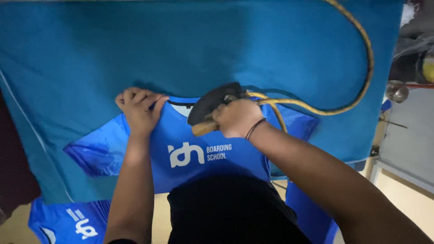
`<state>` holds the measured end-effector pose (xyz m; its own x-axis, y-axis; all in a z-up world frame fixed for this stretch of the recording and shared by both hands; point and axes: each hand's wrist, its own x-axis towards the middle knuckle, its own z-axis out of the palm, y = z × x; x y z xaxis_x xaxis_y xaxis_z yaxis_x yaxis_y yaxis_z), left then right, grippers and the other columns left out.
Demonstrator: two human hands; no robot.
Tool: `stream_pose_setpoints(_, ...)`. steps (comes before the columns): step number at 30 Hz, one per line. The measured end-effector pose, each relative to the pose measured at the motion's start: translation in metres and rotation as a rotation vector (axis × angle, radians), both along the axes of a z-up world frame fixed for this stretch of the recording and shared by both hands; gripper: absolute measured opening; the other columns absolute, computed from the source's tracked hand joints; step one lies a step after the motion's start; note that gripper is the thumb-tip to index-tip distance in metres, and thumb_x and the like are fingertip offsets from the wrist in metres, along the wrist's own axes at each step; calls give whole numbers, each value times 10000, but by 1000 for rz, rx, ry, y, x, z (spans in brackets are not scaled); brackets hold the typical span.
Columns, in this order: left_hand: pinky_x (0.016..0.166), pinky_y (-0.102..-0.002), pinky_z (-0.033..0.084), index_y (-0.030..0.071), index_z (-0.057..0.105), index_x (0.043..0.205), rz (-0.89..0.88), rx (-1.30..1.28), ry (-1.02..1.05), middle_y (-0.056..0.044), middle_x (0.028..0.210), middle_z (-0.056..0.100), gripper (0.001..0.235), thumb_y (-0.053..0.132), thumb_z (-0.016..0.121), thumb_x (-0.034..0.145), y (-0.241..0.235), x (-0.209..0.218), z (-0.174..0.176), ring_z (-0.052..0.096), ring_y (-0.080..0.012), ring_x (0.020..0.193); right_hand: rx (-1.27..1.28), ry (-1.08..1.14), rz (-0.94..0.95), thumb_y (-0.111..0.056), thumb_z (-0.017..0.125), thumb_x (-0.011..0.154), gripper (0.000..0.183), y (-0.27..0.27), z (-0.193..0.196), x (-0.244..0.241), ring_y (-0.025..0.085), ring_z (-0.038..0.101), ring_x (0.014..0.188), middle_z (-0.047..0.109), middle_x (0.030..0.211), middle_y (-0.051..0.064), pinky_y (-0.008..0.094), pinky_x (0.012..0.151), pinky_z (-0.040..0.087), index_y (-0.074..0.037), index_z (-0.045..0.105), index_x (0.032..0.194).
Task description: Iron several blue shirts using a heavy flat iron.
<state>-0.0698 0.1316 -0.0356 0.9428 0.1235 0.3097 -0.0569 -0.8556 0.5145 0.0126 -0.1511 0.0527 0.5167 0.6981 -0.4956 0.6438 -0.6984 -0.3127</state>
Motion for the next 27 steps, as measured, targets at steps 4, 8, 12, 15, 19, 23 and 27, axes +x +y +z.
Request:
stream_pose_setpoints(4,1011,-450,293,211,808,894,20,71,41,70,947,708,215,414,877,868,1,3,8,558,-225,1083,43,31,255,-206,547,871,240,26,-4,-13,322,752,840,745,995,147,474,667,598,-111,740,977)
stream_pose_setpoints(8,1001,-468,284,249,828,887,27,63,118,75,935,695,158,402,855,856,5,9,16,538,-239,1092,75,37,233,-204,542,891,234,61,-15,-35,317,755,806,747,969,156,462,659,602,-100,736,972)
stream_pose_setpoints(12,972,-459,358,233,807,999,-19,148,148,-8,1042,660,180,387,814,904,38,-12,18,554,-265,1124,171,-59,30,-198,558,887,221,100,-17,-47,329,745,806,752,919,146,456,671,607,-85,742,931)
stream_pose_setpoints(15,918,-461,393,176,761,1027,-19,233,200,-71,1065,638,251,398,792,913,78,-49,35,560,-306,1096,198,-89,-108,-201,580,854,212,130,-11,-40,353,736,842,760,899,142,477,690,604,-96,759,896)
stream_pose_setpoints(19,878,-469,411,121,695,971,49,314,231,-94,1029,621,294,402,774,939,127,-103,24,569,-338,1043,134,-30,-136,-186,599,843,204,145,13,-36,367,729,915,766,942,161,493,780,596,-108,781,896)
stream_pose_setpoints(23,866,-469,413,123,681,963,87,301,192,-92,1029,623,308,414,780,980,142,-107,2,576,-339,1039,7,63,60,-193,627,796,211,139,23,-59,376,720,955,761,952,170,496,816,587,-132,801,900)
stream_pose_setpoints(27,828,-483,398,115,683,899,103,196,135,-91,959,643,397,477,825,977,155,-112,-8,582,-350,984,-22,43,86,-220,633,797,223,158,16,-74,375,731,907,754,925,184,512,783,586,-130,816,889)
